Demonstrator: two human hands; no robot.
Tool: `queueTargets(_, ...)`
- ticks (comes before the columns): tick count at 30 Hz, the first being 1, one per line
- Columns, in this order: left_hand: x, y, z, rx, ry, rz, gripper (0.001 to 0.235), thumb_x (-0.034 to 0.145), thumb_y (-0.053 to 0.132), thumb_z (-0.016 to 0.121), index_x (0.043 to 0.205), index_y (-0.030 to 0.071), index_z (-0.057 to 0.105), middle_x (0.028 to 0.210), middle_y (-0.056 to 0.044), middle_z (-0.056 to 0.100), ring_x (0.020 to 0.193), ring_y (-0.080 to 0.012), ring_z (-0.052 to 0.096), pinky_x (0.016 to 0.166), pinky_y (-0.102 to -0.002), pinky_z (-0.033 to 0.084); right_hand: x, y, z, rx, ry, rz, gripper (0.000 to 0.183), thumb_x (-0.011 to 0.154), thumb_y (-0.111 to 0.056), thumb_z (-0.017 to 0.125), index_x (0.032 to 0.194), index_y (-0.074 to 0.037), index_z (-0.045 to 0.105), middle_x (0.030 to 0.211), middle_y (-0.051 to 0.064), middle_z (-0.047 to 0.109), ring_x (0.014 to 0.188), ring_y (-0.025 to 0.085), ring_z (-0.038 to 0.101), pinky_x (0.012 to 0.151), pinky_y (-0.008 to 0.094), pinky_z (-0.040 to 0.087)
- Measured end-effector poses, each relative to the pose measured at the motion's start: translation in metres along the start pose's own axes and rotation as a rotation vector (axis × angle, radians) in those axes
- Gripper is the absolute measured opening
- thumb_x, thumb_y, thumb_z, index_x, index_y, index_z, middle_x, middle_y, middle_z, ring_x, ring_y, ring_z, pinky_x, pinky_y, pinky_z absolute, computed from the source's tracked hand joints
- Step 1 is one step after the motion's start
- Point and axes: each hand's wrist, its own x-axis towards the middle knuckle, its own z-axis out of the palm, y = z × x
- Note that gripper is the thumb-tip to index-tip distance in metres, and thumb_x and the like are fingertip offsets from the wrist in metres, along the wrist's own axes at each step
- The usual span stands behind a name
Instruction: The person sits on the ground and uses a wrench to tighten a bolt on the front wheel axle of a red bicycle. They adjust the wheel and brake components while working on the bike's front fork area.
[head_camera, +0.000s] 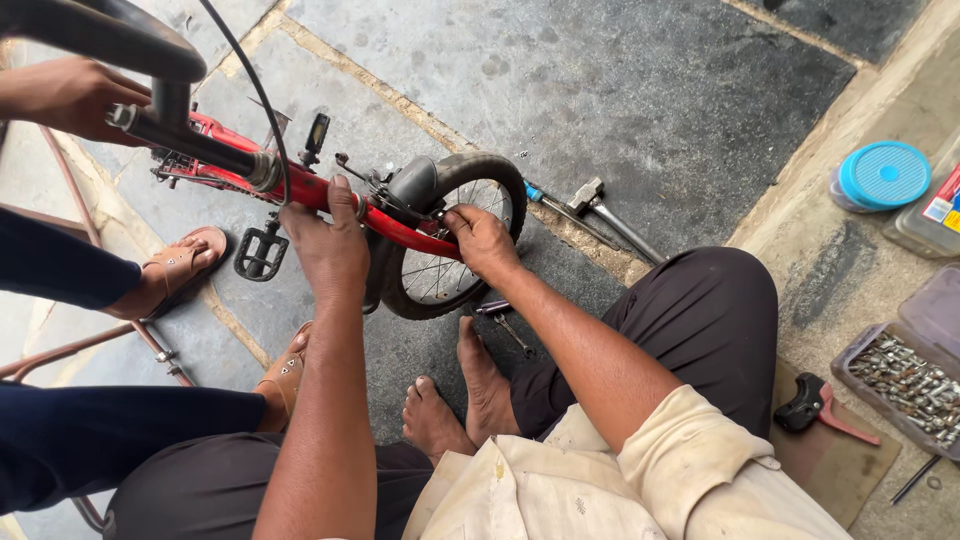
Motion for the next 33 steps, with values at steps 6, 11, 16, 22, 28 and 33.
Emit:
queueTargets(6, 0.012, -0.003, -0.004, 0.111, -0.021, 0.081, 0.063, 0.097, 0.048, 0.072, 0.124, -0.005, 0.05, 0.12, -0.022, 0.06, 0.11, -0.0351, 0.064, 0.1, -0.045, 0.048, 0.009, 0.0, 0.002, 0.015, 0.003, -0.061, 0.031, 0.104, -0.034, 0.056, 0.105, -0.008, 0.074, 0.087, 0.01, 0.076, 0.083, 0.023, 0.074, 0.077, 0.04, 0.055)
queueTargets(11, 0.023, 0.008, -0.021, 0.266, -0.114, 0.141, 0.047, 0.099, 0.043, 0.075, 0.111, -0.002, 0.065, 0.116, -0.024, 0.062, 0.107, -0.0351, 0.064, 0.098, -0.046, 0.048, 0.014, -0.001, 0.0, 0.061, -0.06, -0.03, 0.032, 0.103, -0.035, 0.056, 0.102, -0.01, 0.075, 0.085, 0.01, 0.076, 0.081, 0.021, 0.073, 0.077, 0.039, 0.055)
queueTargets(16, 0.027, 0.026, -0.04, 0.203, -0.278, 0.108, 0.043, 0.098, 0.042, 0.069, 0.111, 0.001, 0.065, 0.105, -0.018, 0.072, 0.1, -0.0325, 0.07, 0.093, -0.044, 0.052, -0.003, -0.002, 0.014, 0.145, -0.122, 0.015, 0.032, 0.104, -0.035, 0.054, 0.104, -0.01, 0.074, 0.082, 0.01, 0.075, 0.078, 0.02, 0.072, 0.074, 0.038, 0.057)
queueTargets(22, 0.03, 0.022, -0.058, 0.374, -0.263, 0.215, 0.052, 0.103, 0.048, 0.068, 0.12, 0.0, 0.061, 0.113, -0.023, 0.068, 0.108, -0.0394, 0.066, 0.092, -0.049, 0.049, -0.019, -0.003, 0.04, 0.131, -0.034, 0.012, 0.032, 0.105, -0.035, 0.054, 0.103, -0.009, 0.072, 0.079, 0.008, 0.072, 0.076, 0.018, 0.071, 0.073, 0.037, 0.056)
queueTargets(28, -0.015, 0.034, -0.056, 0.281, -0.105, 0.208, 0.055, 0.105, 0.051, 0.065, 0.125, -0.001, 0.059, 0.114, -0.022, 0.07, 0.107, -0.0397, 0.067, 0.092, -0.048, 0.051, -0.019, -0.005, 0.042, 0.153, -0.037, 0.073, 0.032, 0.105, -0.037, 0.052, 0.102, -0.01, 0.07, 0.079, 0.008, 0.07, 0.075, 0.018, 0.07, 0.072, 0.038, 0.055)
queueTargets(33, -0.098, 0.005, -0.025, 0.096, -0.203, -0.195, 0.039, 0.106, 0.037, 0.057, 0.113, -0.001, 0.065, 0.099, -0.013, 0.073, 0.094, -0.0255, 0.069, 0.085, -0.039, 0.053, -0.016, 0.0, 0.045, 0.167, -0.001, 0.026, 0.033, 0.105, -0.036, 0.054, 0.1, -0.008, 0.07, 0.08, 0.01, 0.072, 0.075, 0.02, 0.07, 0.072, 0.039, 0.055)
